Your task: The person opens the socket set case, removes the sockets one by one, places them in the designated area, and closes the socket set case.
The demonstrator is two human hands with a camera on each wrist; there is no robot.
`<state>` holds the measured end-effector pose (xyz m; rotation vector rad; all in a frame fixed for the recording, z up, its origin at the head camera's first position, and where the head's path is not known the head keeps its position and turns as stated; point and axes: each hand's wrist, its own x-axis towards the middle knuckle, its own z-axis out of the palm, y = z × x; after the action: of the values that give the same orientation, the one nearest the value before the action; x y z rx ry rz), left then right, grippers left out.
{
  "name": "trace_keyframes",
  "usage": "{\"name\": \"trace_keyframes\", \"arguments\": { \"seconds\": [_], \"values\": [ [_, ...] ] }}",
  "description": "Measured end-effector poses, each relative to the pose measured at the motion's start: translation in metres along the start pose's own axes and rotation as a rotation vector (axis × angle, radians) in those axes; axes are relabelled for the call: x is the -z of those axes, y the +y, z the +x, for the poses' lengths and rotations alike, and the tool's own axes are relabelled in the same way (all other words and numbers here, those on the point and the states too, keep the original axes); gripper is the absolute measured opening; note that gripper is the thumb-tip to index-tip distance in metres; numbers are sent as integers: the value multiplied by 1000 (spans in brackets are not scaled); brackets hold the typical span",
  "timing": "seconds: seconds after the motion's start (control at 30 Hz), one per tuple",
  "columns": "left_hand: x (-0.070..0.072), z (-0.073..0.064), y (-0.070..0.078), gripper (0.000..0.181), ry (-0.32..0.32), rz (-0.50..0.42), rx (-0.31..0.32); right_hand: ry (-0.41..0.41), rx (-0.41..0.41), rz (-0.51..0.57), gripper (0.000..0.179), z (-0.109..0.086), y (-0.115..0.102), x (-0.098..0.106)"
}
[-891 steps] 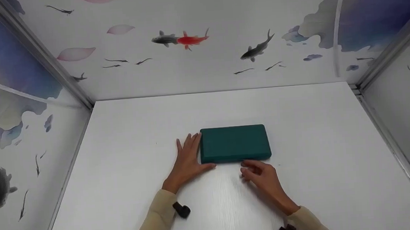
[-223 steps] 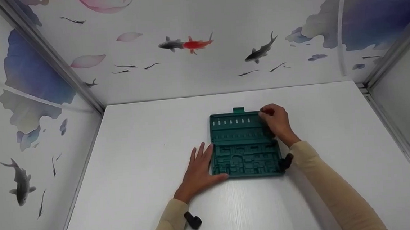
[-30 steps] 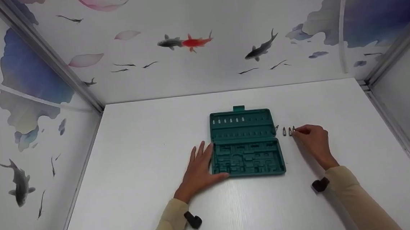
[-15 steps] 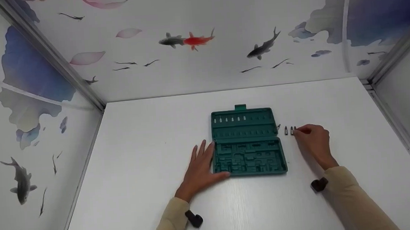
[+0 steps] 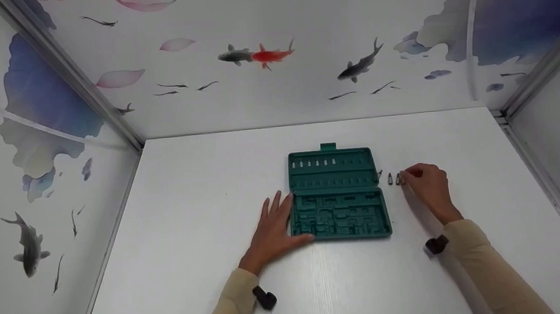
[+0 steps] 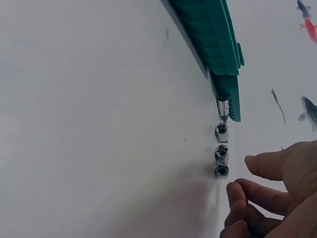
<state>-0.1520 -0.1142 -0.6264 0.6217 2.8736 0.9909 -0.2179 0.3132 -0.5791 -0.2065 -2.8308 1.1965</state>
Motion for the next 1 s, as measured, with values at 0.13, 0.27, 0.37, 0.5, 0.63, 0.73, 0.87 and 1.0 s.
{"name": "trace_keyframes", "arguments": {
  "seconds": [0.13, 0.27, 0.37, 0.5, 0.63, 0.73, 0.87, 1.0],
  "values": [
    [0, 0, -2, 124, 0, 1, 1, -29, 49, 1, 36, 5, -13, -5],
    [1, 0, -5, 123, 8, 13, -5, -67, 117, 30, 30, 11, -31, -15],
    [1, -1, -5, 123, 14, 25, -6, -93, 147, 41, 27, 16, -44, -26],
    [1, -2, -5, 124, 13, 14, 14, -139, 170, 44, 25, 23, -60, -39],
    [0, -3, -4, 124, 8, -9, 40, -167, 209, 53, 23, 26, -69, -50],
    [-1, -3, -3, 125, 7, -12, 41, -172, 248, 52, 23, 29, -73, -57],
    [-2, -2, -2, 124, 12, -22, 20, -177, 281, 54, 24, 33, -76, -64],
    [-1, -2, 0, 124, 11, -35, 17, -182, 317, 51, 24, 38, -79, -70]
  ]
}}
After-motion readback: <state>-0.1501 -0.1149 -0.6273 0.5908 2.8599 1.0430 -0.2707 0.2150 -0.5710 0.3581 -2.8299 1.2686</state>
